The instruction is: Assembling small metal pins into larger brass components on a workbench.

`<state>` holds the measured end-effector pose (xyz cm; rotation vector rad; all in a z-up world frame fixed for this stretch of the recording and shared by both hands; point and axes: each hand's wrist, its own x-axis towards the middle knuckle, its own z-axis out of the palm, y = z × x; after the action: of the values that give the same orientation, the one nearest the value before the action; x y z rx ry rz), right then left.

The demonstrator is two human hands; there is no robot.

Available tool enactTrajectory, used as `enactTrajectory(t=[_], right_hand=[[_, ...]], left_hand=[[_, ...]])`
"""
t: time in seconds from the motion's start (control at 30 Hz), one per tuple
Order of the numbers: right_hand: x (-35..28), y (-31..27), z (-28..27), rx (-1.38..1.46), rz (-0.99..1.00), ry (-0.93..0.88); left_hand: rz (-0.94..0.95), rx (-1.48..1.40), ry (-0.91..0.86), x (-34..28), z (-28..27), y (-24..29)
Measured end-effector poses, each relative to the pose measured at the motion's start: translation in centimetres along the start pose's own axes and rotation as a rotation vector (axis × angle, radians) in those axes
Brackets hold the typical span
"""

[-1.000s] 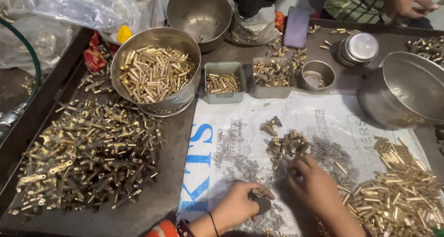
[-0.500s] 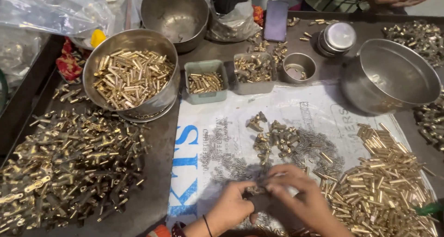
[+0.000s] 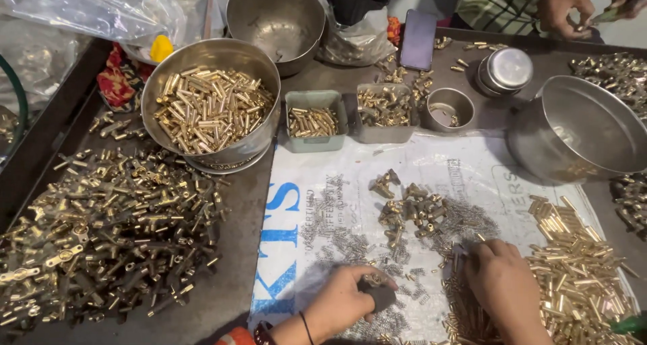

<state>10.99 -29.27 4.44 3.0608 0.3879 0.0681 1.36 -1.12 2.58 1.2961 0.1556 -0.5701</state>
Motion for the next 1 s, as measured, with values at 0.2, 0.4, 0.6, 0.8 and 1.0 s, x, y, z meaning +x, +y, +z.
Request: enactTrajectory(t=[0.2,0.4,0.6,0.8,1.0], right_hand=[[0.2,-1.8,-7.7,0.480,0.244,-0.148],[-2.2,-4.6,-4.0,1.371,0.152,-0.254],[-2.8,-6.5,0.2,1.781,0.297,-0.378],[-2.9,-7.0,1.0,1.678,0.303,-0.509],[-2.8,-8.2,-1.5,1.290,0.073,-0.387]], left_hand=[[-0.012,-0.059,-0.018,0.5,-0.6,-1.7],[0.070,-0.067,-0.025,1.7,0.7,-3.1],[0.047,0.265,0.022,-0.1,1.5,0.1],[0.034,0.300,-0.010,-0.5,1.1,0.1],[0.050,0.173,-0.120,-0.3,0.3,-1.4]])
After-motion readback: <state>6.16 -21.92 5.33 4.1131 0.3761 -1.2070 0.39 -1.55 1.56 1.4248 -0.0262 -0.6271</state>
